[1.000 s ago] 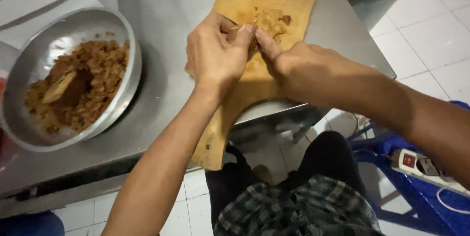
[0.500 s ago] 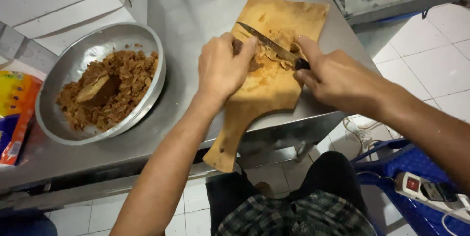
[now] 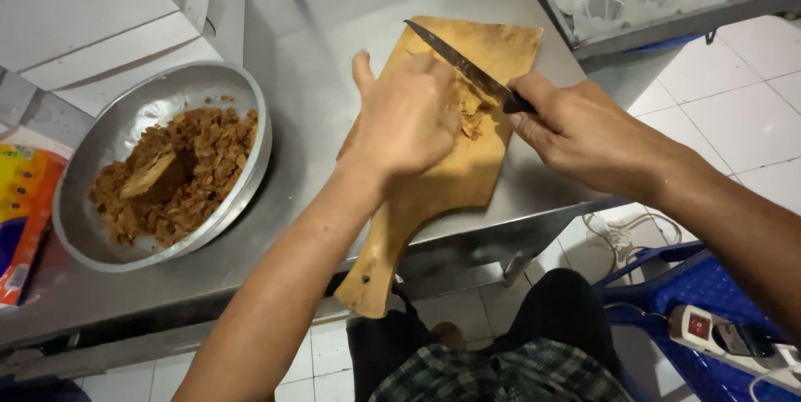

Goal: Chopping a block of brown sugar on a wooden board and transferring it to a bowl

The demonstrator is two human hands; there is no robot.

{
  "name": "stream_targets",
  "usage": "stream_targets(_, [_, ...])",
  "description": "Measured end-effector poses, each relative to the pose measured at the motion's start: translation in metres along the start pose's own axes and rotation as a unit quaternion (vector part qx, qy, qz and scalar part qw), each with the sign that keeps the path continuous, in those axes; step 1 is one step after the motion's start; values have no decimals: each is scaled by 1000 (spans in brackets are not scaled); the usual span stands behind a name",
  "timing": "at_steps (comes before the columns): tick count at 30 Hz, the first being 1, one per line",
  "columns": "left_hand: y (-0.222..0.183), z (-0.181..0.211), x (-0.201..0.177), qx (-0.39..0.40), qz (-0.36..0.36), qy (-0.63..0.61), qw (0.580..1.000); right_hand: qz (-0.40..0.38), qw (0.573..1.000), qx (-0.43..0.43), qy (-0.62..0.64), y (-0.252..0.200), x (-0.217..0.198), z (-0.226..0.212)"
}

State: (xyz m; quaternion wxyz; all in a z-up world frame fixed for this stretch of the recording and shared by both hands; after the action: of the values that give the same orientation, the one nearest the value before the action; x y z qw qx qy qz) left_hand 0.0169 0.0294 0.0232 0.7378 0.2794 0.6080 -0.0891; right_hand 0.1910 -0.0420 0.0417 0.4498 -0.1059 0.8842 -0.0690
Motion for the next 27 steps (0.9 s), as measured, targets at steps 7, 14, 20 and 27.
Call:
stream_targets(7, [22, 6, 14, -5, -12, 77, 997, 1, 1000, -5, 10, -2, -6, -2])
stream_targets(14, [35, -13, -5, -157, -190, -7, 969, 4, 995, -51, 85, 4, -2, 11])
stream_targets(20, [43, -32, 24, -124, -109, 0, 986, 9, 991, -56, 124, 10, 0, 16])
stream_targets(27, [40, -12, 2, -193, -224, 35, 955, -27, 994, 79, 65, 11, 7, -2])
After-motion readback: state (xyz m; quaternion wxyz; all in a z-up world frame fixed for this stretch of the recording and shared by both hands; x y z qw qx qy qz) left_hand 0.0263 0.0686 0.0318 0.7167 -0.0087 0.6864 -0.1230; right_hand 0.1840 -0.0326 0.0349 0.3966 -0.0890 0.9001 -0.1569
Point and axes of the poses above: each hand's wrist, its own y-axis towards the middle knuckle, its own x-axis out of the palm, z = x × y, the point moved 3 cm from there along y, towards the middle knuckle, and after that the axes turned 3 degrees about y, right-handed, at the moved point
